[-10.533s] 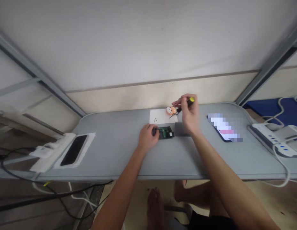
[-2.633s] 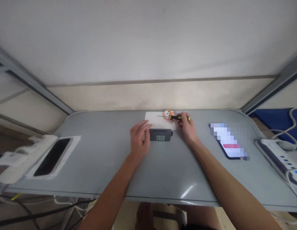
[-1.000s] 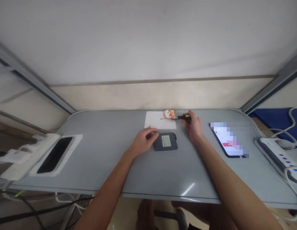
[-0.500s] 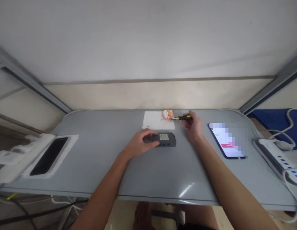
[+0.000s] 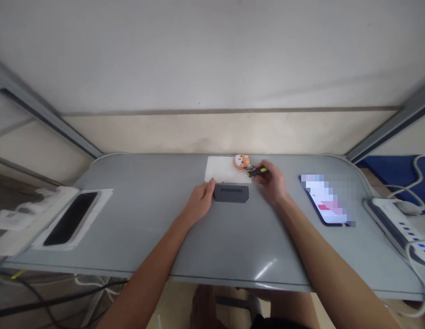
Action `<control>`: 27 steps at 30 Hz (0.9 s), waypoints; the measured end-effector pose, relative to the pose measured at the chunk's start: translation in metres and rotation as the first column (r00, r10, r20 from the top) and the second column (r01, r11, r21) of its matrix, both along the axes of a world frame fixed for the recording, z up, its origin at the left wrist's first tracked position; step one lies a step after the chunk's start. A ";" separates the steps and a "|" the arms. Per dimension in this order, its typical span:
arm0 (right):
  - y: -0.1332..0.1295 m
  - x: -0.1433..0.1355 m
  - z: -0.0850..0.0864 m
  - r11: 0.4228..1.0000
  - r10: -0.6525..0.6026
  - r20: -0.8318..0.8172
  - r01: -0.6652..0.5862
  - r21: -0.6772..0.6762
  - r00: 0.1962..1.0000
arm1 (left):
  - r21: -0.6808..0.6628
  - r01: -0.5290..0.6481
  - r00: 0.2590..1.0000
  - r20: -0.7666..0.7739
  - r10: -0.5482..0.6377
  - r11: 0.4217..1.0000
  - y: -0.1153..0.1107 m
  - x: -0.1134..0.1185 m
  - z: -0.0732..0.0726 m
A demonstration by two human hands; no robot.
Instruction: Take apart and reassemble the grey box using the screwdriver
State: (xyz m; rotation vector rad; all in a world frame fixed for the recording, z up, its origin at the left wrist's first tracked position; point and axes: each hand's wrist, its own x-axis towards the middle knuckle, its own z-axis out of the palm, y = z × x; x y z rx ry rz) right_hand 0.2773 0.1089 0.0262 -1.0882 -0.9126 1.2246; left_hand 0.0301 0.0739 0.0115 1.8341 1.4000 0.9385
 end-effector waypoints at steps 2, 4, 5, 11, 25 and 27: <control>-0.001 -0.002 -0.001 0.999 0.036 0.006 -0.036 0.026 0.999 | 0.046 0.007 0.999 0.045 -0.009 0.999 0.000 0.000 0.000; -0.001 -0.004 -0.003 0.998 0.052 -0.029 -0.052 0.023 0.998 | 0.129 -0.004 0.997 0.082 -0.007 0.992 -0.001 -0.001 0.002; -0.001 -0.004 -0.004 0.998 0.055 -0.050 -0.054 0.018 0.997 | 0.177 -0.007 0.995 0.094 -0.010 0.984 -0.001 -0.002 0.004; 0.002 -0.005 -0.008 0.997 0.071 -0.073 -0.071 0.007 0.995 | 0.425 0.057 0.996 0.040 -0.082 0.903 -0.008 -0.004 0.016; 0.000 -0.004 -0.009 0.998 0.058 -0.011 -0.058 0.033 0.998 | 0.500 0.139 0.990 -0.085 -0.112 0.855 -0.008 -0.004 0.019; 0.000 -0.004 -0.008 0.998 0.049 -0.013 -0.049 0.045 0.999 | 0.520 0.144 0.989 -0.104 -0.104 0.842 -0.008 -0.005 0.019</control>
